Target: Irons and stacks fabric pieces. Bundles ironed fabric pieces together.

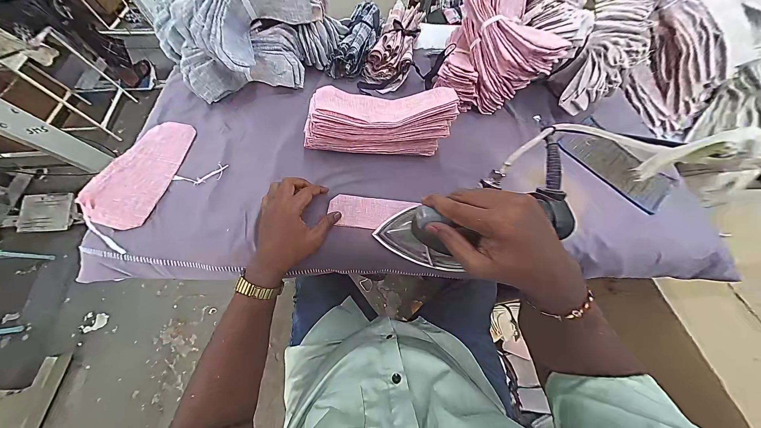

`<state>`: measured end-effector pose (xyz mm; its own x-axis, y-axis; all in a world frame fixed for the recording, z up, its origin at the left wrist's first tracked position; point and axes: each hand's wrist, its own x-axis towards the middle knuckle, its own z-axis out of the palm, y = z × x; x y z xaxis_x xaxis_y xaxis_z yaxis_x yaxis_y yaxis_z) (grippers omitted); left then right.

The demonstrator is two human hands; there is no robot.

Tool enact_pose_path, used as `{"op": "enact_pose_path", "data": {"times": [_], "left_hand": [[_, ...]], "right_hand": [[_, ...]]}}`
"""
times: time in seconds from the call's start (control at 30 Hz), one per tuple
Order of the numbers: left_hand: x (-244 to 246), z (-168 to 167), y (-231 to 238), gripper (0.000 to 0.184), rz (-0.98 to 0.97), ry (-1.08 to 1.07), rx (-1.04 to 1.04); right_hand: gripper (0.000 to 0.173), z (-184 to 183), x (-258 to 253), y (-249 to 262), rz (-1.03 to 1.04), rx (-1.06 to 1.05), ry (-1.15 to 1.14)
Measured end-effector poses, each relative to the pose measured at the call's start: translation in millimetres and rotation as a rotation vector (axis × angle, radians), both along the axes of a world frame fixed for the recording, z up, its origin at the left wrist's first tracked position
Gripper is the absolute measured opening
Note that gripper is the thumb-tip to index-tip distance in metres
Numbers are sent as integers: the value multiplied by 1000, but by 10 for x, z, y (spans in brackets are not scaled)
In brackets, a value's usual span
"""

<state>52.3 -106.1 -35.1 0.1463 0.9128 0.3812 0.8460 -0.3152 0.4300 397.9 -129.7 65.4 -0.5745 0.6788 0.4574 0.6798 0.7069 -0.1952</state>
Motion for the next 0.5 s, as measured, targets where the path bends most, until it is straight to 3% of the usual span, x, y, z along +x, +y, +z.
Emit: {"op": "enact_pose_path", "data": {"times": [0.23,0.5], "left_hand": [[78,-48,-46,32,-134,-75,82],[64,-85,-39,31,-156,-70,78]], "right_hand": [[36,-40,780,-204,-277,124,-35],[37,-25,983,56,-321,148,1]]}}
